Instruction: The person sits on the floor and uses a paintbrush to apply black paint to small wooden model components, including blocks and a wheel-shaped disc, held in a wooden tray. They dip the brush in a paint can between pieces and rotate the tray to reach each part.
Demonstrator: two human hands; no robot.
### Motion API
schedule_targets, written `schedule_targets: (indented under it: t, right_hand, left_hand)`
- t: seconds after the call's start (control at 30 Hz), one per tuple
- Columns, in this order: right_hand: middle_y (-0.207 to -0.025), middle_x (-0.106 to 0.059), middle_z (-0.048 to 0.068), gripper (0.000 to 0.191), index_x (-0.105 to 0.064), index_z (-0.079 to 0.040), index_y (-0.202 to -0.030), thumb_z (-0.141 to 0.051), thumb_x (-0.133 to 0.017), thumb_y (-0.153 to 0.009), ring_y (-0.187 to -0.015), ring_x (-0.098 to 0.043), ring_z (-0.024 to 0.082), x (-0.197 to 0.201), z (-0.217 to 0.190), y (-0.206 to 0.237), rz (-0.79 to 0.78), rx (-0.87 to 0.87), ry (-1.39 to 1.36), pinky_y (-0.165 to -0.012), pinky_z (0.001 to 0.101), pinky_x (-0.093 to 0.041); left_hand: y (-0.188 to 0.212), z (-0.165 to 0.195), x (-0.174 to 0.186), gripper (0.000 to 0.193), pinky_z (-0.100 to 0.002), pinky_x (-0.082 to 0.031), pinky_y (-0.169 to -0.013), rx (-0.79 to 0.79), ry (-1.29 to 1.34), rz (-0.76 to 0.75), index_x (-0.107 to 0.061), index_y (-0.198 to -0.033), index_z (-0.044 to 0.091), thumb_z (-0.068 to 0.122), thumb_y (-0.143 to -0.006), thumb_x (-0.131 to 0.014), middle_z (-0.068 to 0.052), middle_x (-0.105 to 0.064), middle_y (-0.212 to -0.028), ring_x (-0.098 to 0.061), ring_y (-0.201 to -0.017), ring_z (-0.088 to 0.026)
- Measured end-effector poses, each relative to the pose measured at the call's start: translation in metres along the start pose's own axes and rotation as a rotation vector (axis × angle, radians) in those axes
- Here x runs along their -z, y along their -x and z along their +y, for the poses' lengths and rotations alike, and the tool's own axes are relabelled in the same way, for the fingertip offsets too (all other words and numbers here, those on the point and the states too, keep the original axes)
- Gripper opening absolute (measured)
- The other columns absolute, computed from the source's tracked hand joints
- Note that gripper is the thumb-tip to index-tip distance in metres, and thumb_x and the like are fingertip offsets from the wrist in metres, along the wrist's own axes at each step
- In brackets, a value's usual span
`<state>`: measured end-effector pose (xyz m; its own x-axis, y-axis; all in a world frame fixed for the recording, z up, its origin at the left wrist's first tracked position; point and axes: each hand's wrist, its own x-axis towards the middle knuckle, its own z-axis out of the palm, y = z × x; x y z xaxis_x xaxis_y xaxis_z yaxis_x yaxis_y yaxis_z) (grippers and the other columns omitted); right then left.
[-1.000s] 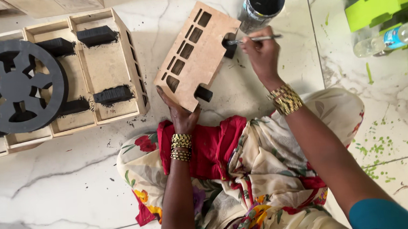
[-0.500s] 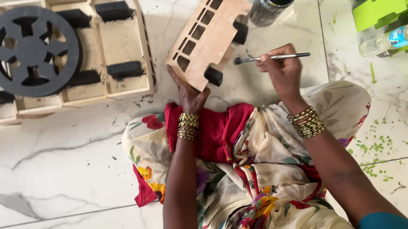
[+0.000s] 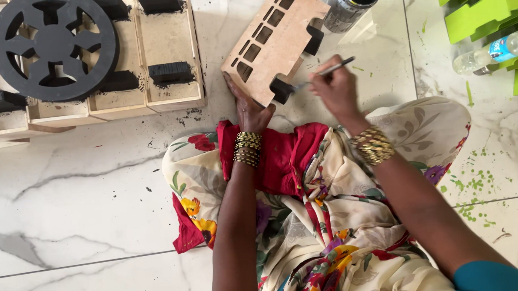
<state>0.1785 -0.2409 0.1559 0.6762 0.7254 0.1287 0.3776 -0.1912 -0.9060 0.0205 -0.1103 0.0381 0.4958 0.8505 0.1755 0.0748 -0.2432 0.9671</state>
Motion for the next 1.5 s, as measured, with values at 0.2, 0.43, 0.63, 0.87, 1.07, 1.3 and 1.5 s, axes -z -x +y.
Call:
schedule_targets:
  t: [0.2,0.43,0.63,0.87,1.07,1.3,1.5]
  right_hand:
    - [-0.091,-0.070,0.013,0.018,-0.051,-0.002,-0.101,-0.007,-0.068,-0.103,-0.080,-0.077,0.016,0.019,0.002,0.007,0.033,0.024,-0.238,-0.068,0.0256,-0.067]
    - [-0.090,-0.073,0.013,0.017,-0.052,-0.001,-0.101,-0.004,-0.069,-0.101,-0.080,-0.078,0.018,-0.009,0.010,0.004,-0.013,0.064,0.019,-0.066,0.0247,-0.065]
    - [-0.095,-0.069,0.014,0.017,-0.050,-0.001,-0.104,-0.001,-0.067,-0.103,-0.082,-0.076,0.021,0.056,0.007,0.017,0.039,-0.061,-0.207,-0.070,0.0287,-0.066]
    - [-0.099,-0.071,0.015,0.015,-0.051,-0.002,-0.109,0.001,-0.066,-0.107,-0.088,-0.077,0.024,0.093,-0.024,0.029,0.142,-0.044,-0.383,-0.078,0.0318,-0.068]
    - [-0.100,-0.071,0.015,0.013,-0.052,-0.001,-0.108,0.000,-0.065,-0.105,-0.091,-0.077,0.023,0.058,-0.027,0.023,0.048,-0.010,-0.495,-0.078,0.0307,-0.068]
    - [-0.099,-0.074,0.014,0.012,-0.054,-0.002,-0.109,-0.003,-0.066,-0.107,-0.094,-0.078,0.019,0.009,-0.026,-0.009,-0.090,0.163,-0.417,-0.077,0.0295,-0.068]
    - [-0.084,-0.072,0.011,0.010,-0.064,-0.002,-0.100,-0.005,-0.073,-0.102,-0.064,-0.058,0.016,-0.009,-0.041,-0.010,-0.132,0.168,0.123,-0.052,0.0276,-0.044]
  left_hand:
    - [0.001,-0.008,-0.005,0.142,-0.048,-0.026,-0.129,-0.024,-0.005,-0.019,0.015,-0.162,0.001,0.012,-0.061,-0.084,-0.033,-0.007,-0.170,-0.018,-0.158,-0.049]
    - [0.001,-0.004,0.000,0.143,-0.049,-0.026,-0.129,-0.116,-0.047,-0.015,0.017,-0.161,0.002,0.011,-0.059,-0.084,-0.032,0.000,-0.170,-0.014,-0.159,-0.049]
    - [-0.011,-0.009,0.004,0.149,-0.050,-0.035,-0.122,0.083,0.054,0.060,0.011,-0.159,0.006,0.011,-0.047,-0.086,-0.031,0.000,-0.168,-0.020,-0.152,-0.047]
    - [-0.016,-0.052,0.022,0.095,-0.052,-0.061,-0.083,0.696,0.800,0.079,-0.032,-0.158,-0.004,0.026,-0.077,-0.072,-0.025,-0.057,-0.121,-0.065,-0.100,-0.039]
    - [-0.018,-0.050,0.009,0.095,-0.042,-0.053,-0.094,0.655,0.631,-0.011,-0.026,-0.159,0.006,0.037,-0.081,-0.069,-0.018,-0.058,-0.134,-0.060,-0.119,-0.030]
    - [-0.019,-0.047,0.008,0.093,-0.042,-0.034,-0.119,0.528,0.566,0.004,-0.033,-0.156,0.001,0.059,-0.090,-0.065,-0.020,-0.047,-0.155,-0.042,-0.147,-0.031]
    - [-0.021,-0.045,0.008,0.088,-0.043,-0.036,-0.116,0.588,0.505,-0.004,-0.041,-0.153,0.004,0.063,-0.090,-0.061,-0.019,-0.049,-0.153,-0.044,-0.143,-0.032]
